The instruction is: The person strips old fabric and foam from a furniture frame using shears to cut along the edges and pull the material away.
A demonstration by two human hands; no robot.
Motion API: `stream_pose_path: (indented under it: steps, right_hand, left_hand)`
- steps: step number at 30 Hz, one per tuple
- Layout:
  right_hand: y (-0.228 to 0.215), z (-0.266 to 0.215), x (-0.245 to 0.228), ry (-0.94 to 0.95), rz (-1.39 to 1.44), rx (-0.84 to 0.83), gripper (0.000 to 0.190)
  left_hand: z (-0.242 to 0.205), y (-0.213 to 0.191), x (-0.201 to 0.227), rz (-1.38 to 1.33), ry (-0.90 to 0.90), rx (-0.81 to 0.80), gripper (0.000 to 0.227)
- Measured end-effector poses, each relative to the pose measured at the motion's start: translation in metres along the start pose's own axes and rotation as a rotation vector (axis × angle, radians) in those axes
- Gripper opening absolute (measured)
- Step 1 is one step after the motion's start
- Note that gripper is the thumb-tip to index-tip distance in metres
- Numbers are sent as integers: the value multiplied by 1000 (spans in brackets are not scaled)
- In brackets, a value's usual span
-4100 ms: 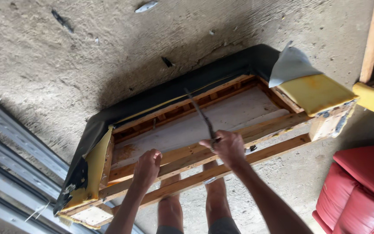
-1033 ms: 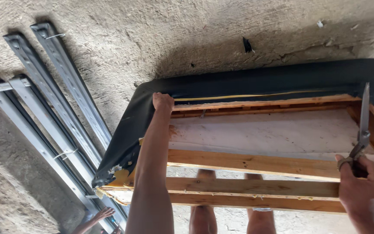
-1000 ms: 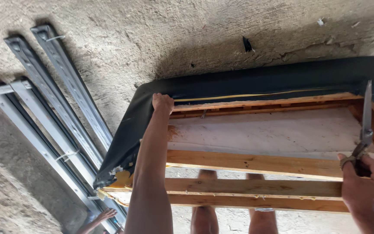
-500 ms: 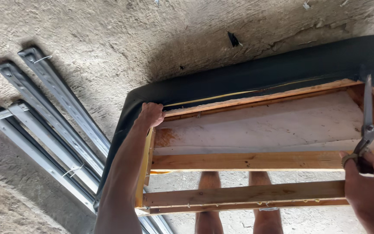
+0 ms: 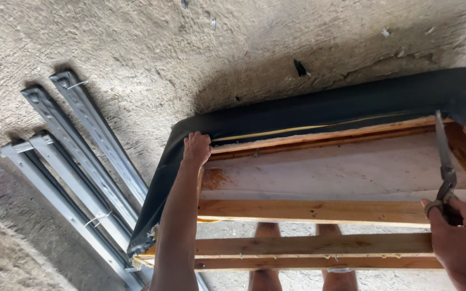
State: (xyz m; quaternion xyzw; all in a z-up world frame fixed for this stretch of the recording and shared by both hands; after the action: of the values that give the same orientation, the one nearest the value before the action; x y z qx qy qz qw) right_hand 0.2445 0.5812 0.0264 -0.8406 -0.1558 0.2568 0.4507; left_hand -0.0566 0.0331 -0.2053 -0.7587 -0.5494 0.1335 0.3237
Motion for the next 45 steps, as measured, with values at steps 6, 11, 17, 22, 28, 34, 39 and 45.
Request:
stream_pose_path:
  steps: [6, 11, 17, 22, 28, 34, 39, 45]
  right_hand:
    - [-3, 6, 3, -33, -207, 82, 27]
    - [-1, 12, 13, -16, -445, 142, 28]
    - [-3, 15, 5, 13, -458, 150, 28]
    - [-6, 15, -5, 24, -429, 158, 27]
    - [-8, 15, -11, -10, -368, 169, 26]
    - [-10, 18, -18, -6, -312, 154, 24]
    - [-16, 15, -32, -48, -246, 220, 22]
    - [-14, 21, -33, -66, -211, 212, 20]
  left_hand:
    - [-1, 9, 16, 22, 22, 2, 28]
    - [2, 8, 33, -15, 8, -59, 38]
    - [1, 17, 64, 21, 133, -12, 48]
    - [13, 27, 100, 3, 232, 15, 47]
    - [35, 23, 155, 18, 307, 23, 37]
    - [40, 4, 181, -179, 304, 215, 29]
    - [62, 7, 179, -371, 78, 20, 16]
    - [70, 26, 166, -597, 62, 35, 14]
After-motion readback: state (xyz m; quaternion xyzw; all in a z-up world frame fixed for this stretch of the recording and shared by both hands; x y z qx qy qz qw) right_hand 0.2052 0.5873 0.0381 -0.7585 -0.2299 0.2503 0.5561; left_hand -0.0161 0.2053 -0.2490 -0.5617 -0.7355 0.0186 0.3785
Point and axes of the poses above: each hand's wrist, its own z-axis towards the middle knuckle, its own y-axis out of the palm, x = y × z, the point moved 7 cm from there along z, towards the middle knuckle, and after that the axes turned 9 degrees about y, right-handed, at the moved point
